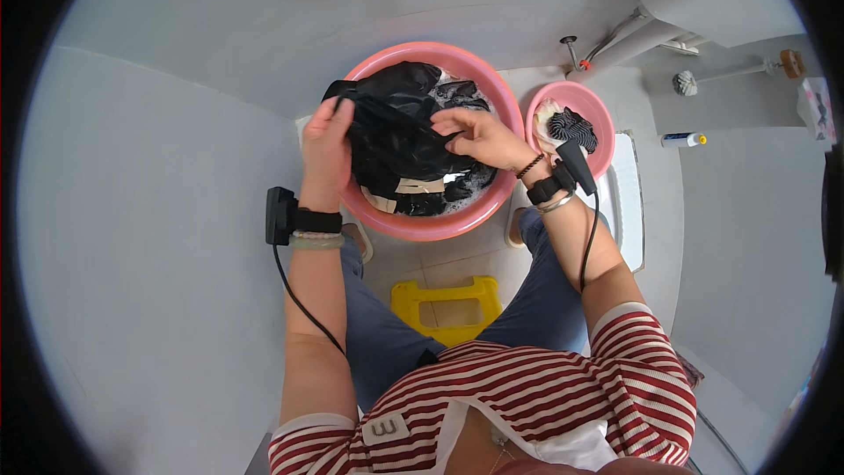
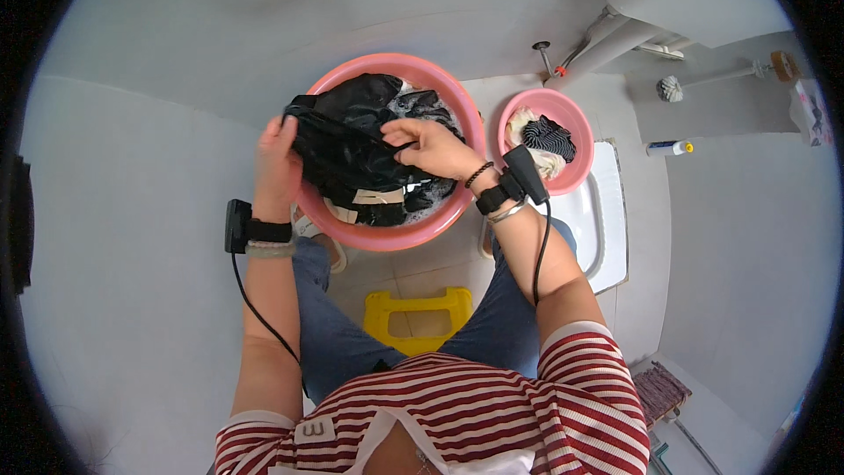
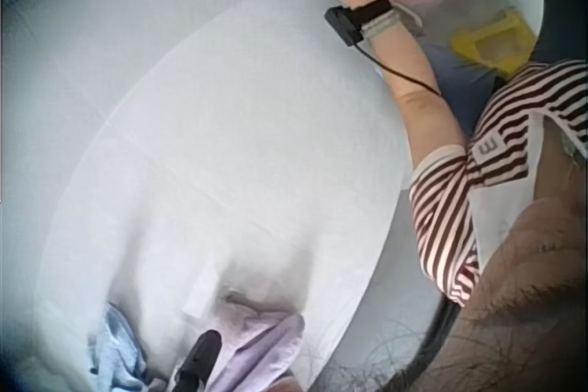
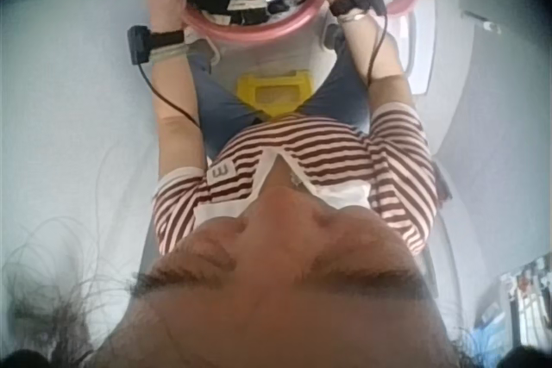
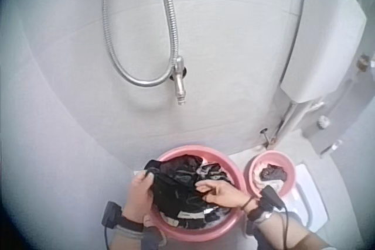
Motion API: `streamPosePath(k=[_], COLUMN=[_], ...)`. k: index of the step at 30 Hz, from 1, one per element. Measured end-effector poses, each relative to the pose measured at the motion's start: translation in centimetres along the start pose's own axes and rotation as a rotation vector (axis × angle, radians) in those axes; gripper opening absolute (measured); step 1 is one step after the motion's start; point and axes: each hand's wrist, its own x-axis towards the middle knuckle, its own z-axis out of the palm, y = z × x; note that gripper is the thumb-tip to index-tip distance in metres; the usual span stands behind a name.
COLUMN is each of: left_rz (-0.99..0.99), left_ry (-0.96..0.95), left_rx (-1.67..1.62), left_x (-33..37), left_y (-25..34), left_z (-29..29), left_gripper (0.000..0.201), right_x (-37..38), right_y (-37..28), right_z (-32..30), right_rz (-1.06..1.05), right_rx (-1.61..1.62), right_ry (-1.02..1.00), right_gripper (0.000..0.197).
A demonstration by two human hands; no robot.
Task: Hand-washing laundry in plastic basins in a bathroom environment.
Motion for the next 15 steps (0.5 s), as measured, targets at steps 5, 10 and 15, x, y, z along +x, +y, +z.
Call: streamPosePath(k=[5, 10, 15], left_rz=[0.025, 0.031, 0.040], left_ry=[0.048, 0.059, 0.079], left_rx=[-0.173, -0.248, -0.268], left_x=[0.3, 0.3, 0.2], left_y=[0.8, 0.9, 1.2], left_z=[-1.8, -2.9, -3.4], left_gripper=[0.015, 0.015, 0.017], right_x=[-0.1, 0.0, 0.8], right_y=[1.8, 2.1, 2.3], right_z=[-0.8, -0.7, -1.2], right_rz=[0.054, 0.096, 0.147], right_rx=[-0.798, -0.902, -0.756], right_ry=[0.202, 0.159, 0.300], right_gripper=[0.040, 0.035, 0.020])
